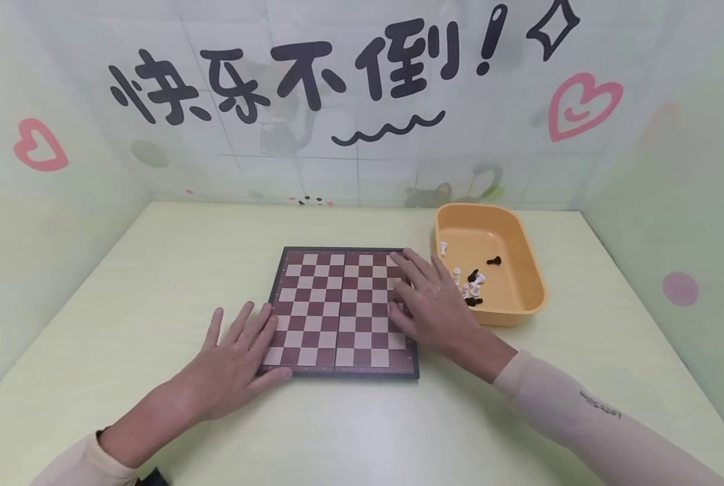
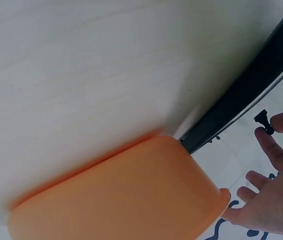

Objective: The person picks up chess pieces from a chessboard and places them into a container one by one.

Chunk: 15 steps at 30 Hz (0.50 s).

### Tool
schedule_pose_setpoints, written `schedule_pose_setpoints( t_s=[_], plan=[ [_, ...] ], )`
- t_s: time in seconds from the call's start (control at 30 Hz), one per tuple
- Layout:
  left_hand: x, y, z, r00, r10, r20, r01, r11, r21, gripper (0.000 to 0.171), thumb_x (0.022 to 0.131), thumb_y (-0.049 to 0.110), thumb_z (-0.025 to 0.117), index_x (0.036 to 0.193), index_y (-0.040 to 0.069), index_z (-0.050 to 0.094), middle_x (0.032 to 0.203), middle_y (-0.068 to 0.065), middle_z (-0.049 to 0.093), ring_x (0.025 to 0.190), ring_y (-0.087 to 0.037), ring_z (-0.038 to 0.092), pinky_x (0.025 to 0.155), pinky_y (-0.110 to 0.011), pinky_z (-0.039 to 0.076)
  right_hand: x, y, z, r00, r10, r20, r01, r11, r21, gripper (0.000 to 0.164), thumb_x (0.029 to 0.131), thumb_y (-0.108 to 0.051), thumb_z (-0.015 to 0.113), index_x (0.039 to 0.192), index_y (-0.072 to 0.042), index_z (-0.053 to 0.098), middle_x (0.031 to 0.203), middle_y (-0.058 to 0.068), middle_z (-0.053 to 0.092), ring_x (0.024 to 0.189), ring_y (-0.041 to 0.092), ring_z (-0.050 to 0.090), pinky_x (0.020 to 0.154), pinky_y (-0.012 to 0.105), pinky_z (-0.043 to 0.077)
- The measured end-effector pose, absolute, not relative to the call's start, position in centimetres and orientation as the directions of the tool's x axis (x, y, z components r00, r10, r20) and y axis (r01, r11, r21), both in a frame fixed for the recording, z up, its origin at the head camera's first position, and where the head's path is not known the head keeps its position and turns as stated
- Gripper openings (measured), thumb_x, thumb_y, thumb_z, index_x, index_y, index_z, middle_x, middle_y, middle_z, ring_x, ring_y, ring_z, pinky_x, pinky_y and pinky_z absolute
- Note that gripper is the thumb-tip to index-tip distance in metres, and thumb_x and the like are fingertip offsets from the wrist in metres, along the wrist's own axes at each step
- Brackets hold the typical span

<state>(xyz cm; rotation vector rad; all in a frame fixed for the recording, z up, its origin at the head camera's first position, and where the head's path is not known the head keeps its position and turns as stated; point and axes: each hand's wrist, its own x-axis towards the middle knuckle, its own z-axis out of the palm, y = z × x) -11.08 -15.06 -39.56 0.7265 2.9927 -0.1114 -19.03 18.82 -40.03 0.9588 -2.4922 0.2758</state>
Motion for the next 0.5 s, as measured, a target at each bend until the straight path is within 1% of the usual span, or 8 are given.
schedule_pose_setpoints(
  t_s=[0.17,0.27,0.4,0.5],
  plan=[
    [-11.0,-15.2,-39.5,-0.889,0.452,-0.077,0.456,0.888,-0.053,0.089,0.102,0.068,0.034,0.154,-0.004,0.037,0.163,-0.024,0.023,0.15,-0.046,0.014,0.114,-0.071,0.001,-18.7,19.0,-39.8,-0.652,-0.585,0.482,-0.672,0.741,-0.01,0.017,0.092,-0.025,0.068,0.087,-0.01,0.072,0.152,0.018,0.047,0.144,0.038,0.036,0.115,0.061,0.026],
    [-11.0,-15.3,-39.6,-0.889,0.454,-0.064,0.458,0.888,-0.052,0.089,0.102,0.068,0.035,0.154,-0.005,0.037,0.163,-0.024,0.024,0.15,-0.046,0.015,0.114,-0.07,0.0,-18.5,19.3,-39.7,-0.644,-0.582,0.496,-0.671,0.742,0.001,0.017,0.092,-0.025,0.067,0.088,-0.01,0.073,0.152,0.018,0.047,0.144,0.038,0.036,0.114,0.058,0.029],
    [-11.2,-15.4,-39.9,-0.884,0.465,-0.039,0.467,0.883,-0.057,0.091,0.101,0.069,0.034,0.154,-0.005,0.038,0.163,-0.024,0.025,0.15,-0.045,0.016,0.114,-0.069,-0.001,-18.4,20.1,-39.6,-0.637,-0.575,0.513,-0.669,0.743,0.002,0.016,0.092,-0.023,0.066,0.086,-0.01,0.072,0.153,0.018,0.046,0.144,0.039,0.036,0.113,0.056,0.031],
    [-11.3,-15.3,-40.1,-0.88,0.474,-0.034,0.476,0.878,-0.058,0.091,0.101,0.069,0.033,0.154,-0.005,0.038,0.163,-0.024,0.024,0.15,-0.045,0.016,0.115,-0.069,-0.001,-18.4,20.8,-39.2,-0.648,-0.557,0.519,-0.66,0.751,-0.017,0.013,0.091,-0.022,0.067,0.085,-0.011,0.07,0.153,0.017,0.046,0.143,0.04,0.036,0.11,0.058,0.034]
  ],
)
